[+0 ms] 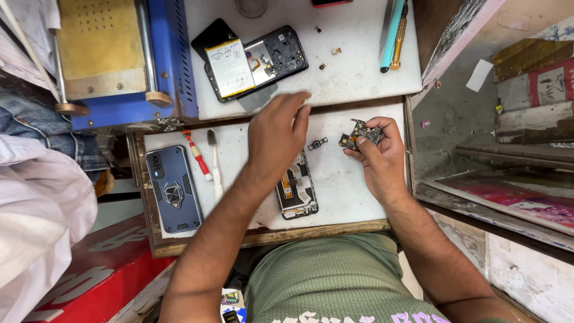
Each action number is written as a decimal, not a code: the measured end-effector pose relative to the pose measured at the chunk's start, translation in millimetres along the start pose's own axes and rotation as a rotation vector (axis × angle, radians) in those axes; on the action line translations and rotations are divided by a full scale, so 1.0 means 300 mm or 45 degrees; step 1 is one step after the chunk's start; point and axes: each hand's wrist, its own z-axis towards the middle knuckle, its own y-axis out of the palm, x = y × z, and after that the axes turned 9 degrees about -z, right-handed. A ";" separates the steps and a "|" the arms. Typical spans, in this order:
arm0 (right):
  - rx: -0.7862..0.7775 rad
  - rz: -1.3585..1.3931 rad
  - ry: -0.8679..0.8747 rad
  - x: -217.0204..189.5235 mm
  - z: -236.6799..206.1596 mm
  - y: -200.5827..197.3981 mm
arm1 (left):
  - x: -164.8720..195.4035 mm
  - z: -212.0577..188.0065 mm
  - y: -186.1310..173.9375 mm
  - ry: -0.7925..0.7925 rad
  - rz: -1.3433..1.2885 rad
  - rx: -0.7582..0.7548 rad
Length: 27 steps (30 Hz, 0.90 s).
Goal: The person works at a repair bench on a disassembled smartphone. They hold the phone's motherboard, detach and reposition small components, then seat the board into the phone frame and press the flex cables and connectors into place with their fingers.
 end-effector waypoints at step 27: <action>-0.160 -0.312 -0.015 -0.003 -0.005 0.018 | -0.003 -0.094 0.067 -0.680 -0.731 -0.570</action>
